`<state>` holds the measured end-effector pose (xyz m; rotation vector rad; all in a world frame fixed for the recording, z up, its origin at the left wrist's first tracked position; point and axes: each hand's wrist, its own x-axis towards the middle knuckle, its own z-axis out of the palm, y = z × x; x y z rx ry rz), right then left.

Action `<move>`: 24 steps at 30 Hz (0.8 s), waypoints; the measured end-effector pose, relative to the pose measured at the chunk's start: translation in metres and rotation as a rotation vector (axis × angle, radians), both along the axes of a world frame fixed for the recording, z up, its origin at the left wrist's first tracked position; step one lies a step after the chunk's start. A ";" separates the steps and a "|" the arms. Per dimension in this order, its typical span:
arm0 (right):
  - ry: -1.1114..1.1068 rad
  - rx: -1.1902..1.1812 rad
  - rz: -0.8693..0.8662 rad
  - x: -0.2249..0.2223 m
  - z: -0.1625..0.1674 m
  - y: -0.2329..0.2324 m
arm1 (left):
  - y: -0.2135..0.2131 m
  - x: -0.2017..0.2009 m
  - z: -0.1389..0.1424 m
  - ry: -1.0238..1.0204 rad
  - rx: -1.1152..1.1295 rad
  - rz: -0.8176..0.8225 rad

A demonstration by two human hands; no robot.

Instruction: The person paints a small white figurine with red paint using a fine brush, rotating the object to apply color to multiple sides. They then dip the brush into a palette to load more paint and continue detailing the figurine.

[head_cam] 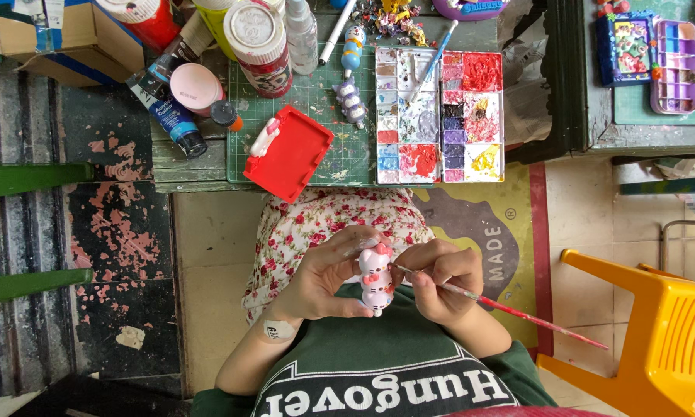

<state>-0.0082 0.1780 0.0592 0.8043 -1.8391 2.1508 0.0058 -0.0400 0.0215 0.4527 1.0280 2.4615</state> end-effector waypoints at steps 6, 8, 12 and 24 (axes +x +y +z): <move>0.006 0.013 -0.003 0.000 -0.001 0.000 | 0.001 0.000 0.000 0.005 0.003 0.005; 0.004 0.016 0.001 0.000 -0.001 0.001 | 0.000 0.000 -0.001 0.006 -0.001 0.006; 0.007 0.014 0.003 0.000 -0.002 0.002 | 0.000 0.001 -0.001 -0.011 -0.007 0.002; 0.032 0.034 0.007 -0.001 -0.002 0.004 | 0.000 -0.001 0.000 0.007 -0.021 0.000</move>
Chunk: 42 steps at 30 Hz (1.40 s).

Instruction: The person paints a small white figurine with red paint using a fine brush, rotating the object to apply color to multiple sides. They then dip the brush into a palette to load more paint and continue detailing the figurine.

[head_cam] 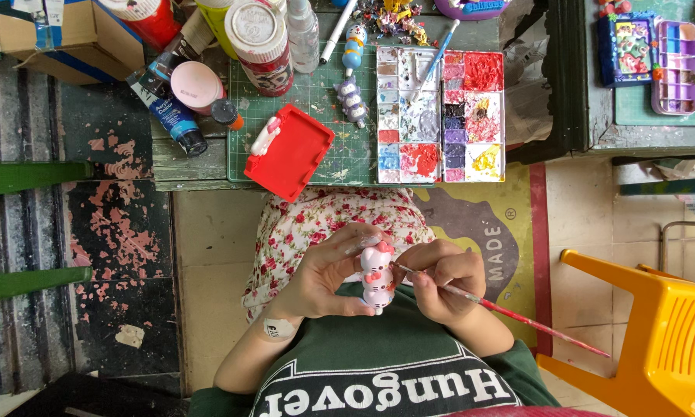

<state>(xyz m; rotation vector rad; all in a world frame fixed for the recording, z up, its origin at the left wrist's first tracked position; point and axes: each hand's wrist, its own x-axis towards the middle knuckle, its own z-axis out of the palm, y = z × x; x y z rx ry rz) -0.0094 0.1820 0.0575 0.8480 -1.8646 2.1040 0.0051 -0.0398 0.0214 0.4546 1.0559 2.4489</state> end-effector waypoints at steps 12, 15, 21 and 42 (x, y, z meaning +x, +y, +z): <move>-0.010 -0.061 -0.010 -0.004 0.008 -0.001 | 0.001 -0.001 -0.002 -0.015 0.077 0.001; -0.060 -0.188 0.030 -0.006 0.009 -0.004 | 0.002 -0.001 -0.002 -0.032 0.087 -0.026; -0.089 -0.171 -0.068 -0.006 0.009 -0.006 | 0.002 -0.005 -0.003 -0.040 0.132 -0.071; -0.333 -0.166 0.282 -0.025 0.022 0.018 | 0.001 -0.006 -0.012 -0.241 0.168 -0.230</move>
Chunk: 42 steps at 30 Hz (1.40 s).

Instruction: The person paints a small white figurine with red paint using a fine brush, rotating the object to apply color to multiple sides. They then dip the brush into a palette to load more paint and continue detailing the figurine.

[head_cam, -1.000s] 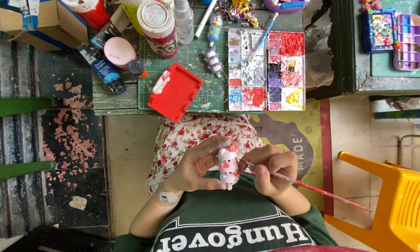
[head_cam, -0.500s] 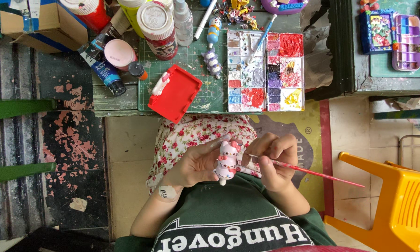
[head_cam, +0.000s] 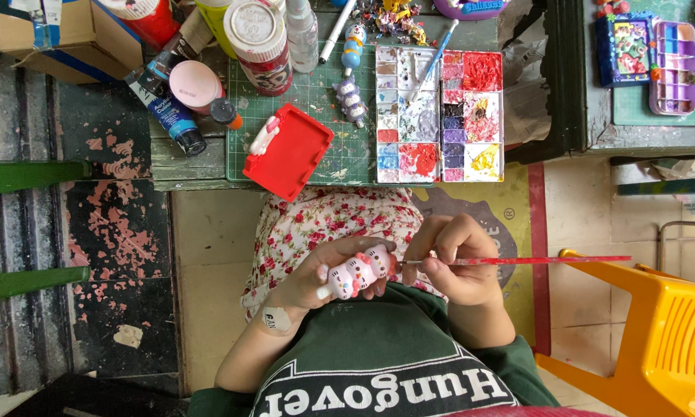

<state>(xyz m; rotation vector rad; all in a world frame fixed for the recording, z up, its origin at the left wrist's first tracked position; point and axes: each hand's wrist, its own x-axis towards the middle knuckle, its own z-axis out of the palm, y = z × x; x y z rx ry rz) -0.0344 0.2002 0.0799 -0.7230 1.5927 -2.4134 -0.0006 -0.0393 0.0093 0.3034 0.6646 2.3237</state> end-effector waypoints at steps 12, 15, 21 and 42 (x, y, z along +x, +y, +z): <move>0.114 0.154 0.112 -0.005 0.010 0.000 | 0.006 0.000 0.021 -0.087 0.047 0.001; 0.108 0.184 0.085 -0.002 0.009 -0.002 | 0.005 -0.001 0.022 -0.079 0.032 -0.004; 0.107 0.171 0.084 -0.004 0.006 0.001 | 0.007 -0.002 0.025 -0.050 0.003 0.019; 0.127 0.217 0.053 -0.003 0.003 0.002 | 0.008 -0.001 0.022 -0.078 0.002 0.037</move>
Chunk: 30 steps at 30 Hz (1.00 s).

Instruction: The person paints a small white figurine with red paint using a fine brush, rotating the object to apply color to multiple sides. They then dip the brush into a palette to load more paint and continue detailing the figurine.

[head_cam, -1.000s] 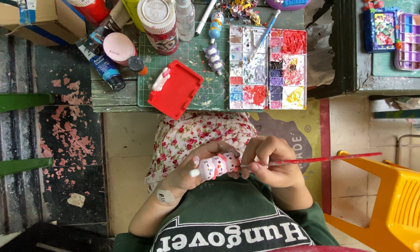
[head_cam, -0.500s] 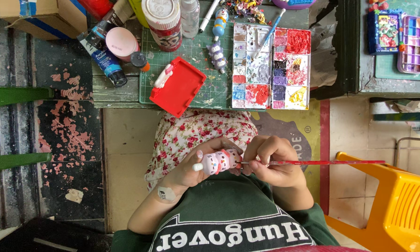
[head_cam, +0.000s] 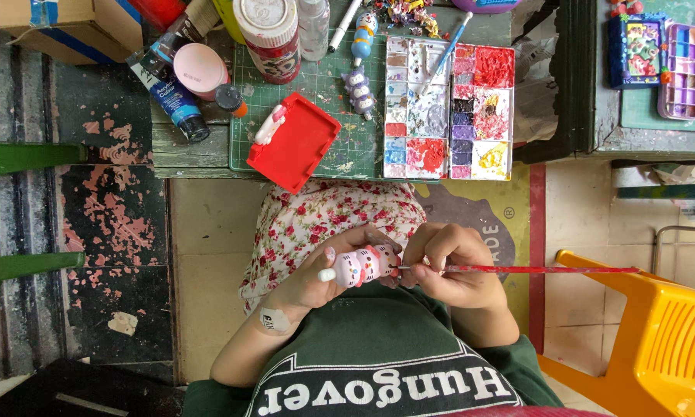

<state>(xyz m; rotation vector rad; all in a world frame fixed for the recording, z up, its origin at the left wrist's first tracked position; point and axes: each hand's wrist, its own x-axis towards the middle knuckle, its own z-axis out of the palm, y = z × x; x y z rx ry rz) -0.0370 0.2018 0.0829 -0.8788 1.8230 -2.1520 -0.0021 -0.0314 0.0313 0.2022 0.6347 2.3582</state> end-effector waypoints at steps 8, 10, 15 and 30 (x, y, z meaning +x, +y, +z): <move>0.062 0.035 -0.015 -0.003 -0.001 0.001 | 0.000 0.000 -0.002 0.004 -0.008 0.006; 0.068 0.033 -0.015 -0.002 0.000 0.001 | 0.000 0.000 -0.002 0.011 -0.010 0.008; 0.057 0.031 -0.014 -0.003 0.000 0.000 | -0.002 0.001 -0.001 0.022 -0.026 0.009; 0.072 0.011 0.002 -0.004 0.002 -0.001 | 0.000 0.002 -0.008 0.011 -0.007 0.008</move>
